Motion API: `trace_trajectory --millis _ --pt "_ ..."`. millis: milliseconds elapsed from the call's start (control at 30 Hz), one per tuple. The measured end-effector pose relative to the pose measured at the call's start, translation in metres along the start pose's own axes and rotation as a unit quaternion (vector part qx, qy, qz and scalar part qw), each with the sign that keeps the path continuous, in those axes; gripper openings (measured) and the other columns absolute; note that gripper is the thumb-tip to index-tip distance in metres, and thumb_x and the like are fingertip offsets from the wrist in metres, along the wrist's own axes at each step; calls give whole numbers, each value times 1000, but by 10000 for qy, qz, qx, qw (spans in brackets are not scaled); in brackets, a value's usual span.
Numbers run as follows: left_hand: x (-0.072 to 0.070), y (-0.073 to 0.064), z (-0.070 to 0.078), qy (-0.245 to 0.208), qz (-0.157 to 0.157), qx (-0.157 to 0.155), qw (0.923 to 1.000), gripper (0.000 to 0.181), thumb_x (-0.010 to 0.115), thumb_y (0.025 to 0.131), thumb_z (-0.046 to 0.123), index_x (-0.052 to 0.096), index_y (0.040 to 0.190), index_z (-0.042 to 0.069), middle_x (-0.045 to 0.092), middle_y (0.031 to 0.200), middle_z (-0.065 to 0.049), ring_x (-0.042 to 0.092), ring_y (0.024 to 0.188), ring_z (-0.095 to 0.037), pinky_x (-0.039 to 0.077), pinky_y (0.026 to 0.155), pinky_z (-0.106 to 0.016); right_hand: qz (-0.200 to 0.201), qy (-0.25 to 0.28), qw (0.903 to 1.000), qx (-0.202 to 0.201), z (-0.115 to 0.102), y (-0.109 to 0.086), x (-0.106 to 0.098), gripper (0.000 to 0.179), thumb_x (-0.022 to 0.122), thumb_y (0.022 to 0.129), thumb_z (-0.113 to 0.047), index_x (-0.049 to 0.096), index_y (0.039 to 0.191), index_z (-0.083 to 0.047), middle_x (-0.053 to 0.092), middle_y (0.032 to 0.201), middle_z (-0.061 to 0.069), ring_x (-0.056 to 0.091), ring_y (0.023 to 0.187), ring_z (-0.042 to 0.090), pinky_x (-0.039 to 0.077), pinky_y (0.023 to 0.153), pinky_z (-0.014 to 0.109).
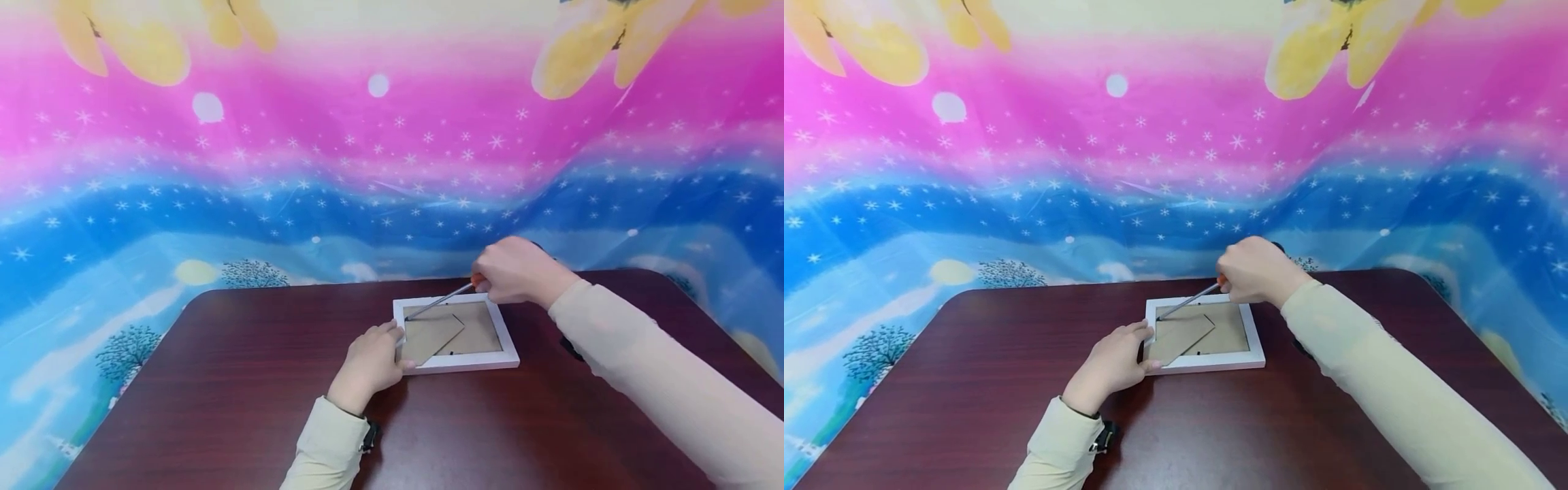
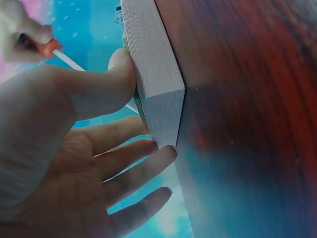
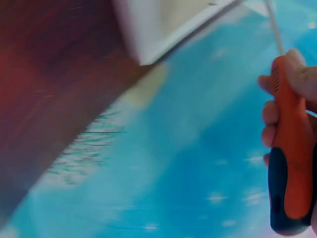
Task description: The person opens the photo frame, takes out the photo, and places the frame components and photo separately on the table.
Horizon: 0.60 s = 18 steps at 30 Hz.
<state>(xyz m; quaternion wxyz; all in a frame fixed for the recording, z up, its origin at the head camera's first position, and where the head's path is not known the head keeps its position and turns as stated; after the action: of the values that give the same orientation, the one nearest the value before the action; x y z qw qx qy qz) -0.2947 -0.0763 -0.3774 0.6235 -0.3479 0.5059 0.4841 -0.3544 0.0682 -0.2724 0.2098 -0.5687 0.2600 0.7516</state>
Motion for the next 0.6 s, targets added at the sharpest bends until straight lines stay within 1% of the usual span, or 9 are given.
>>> trace_trajectory --millis 67,200,267,333,433,500,533,600 --pt "0 0 -1 34 18 15 10000 56 75 88 35 62 132 3 52 143 -17 53 127 -35 48 96 -49 -6 -338 9994 -110 -10 8 -9 5 75 78 -15 74 73 -15 66 66 -7 58 54 10 53 56 33" --pt "2 0 -2 69 39 28 10000 55 75 88 36 63 131 3 53 142 -18 53 126 -35 49 96 -50 -47 -830 9960 -328 -25 21 -20 10 73 76 -16 71 66 -16 61 60 -7 52 50 10 50 53 32" --pt "3 0 -2 81 57 46 9999 52 75 88 36 65 127 4 53 141 -18 54 125 -35 49 95 -49 -119 -961 9946 -376 -31 25 -23 15 69 74 -13 65 60 -17 54 55 -8 45 49 10 49 52 32" --pt "3 1 -1 72 74 73 9999 46 76 88 36 67 120 4 54 141 -18 55 124 -35 50 94 -49 -124 -1111 9928 -432 -36 29 -26 21 64 70 -9 54 54 -18 44 52 -8 36 49 10 47 51 32" --pt "2 1 -1 54 96 65 9999 43 76 87 36 68 116 5 54 140 -17 55 123 -35 50 93 -49 -142 -1378 9891 -505 -45 34 -31 25 59 64 -7 40 52 -19 32 51 -7 28 51 12 45 49 32" --pt "1 2 -2 8 100 12 9999 44 76 87 35 68 118 4 54 140 -17 55 123 -35 50 94 -50 -135 -1555 9862 -552 -51 37 -34 25 58 62 -7 38 52 -19 29 51 -7 28 52 13 45 49 32" --pt "0 2 -2 -12 103 -14 9999 47 77 87 35 67 122 4 54 140 -17 55 123 -35 49 94 -50 -159 -1641 9847 -564 -54 38 -35 25 58 62 -8 38 52 -19 30 51 -7 29 51 13 45 49 32" --pt "0 2 -4 -58 112 -54 9999 48 77 87 34 67 123 4 54 140 -18 55 123 -36 49 94 -51 -165 -1787 9819 -606 -60 41 -37 23 59 63 -10 39 53 -19 30 50 -6 30 51 13 45 49 32"
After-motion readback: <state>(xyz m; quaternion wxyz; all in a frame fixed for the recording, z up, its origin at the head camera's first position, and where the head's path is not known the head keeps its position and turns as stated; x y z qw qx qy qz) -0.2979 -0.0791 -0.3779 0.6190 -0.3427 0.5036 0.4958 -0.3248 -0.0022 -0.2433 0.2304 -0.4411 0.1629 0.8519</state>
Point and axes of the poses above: each hand's wrist, its own y-axis towards the middle knuckle, its own x-axis out of the palm, z = x × y, the point moved 10 cm from there along y, towards the middle knuckle
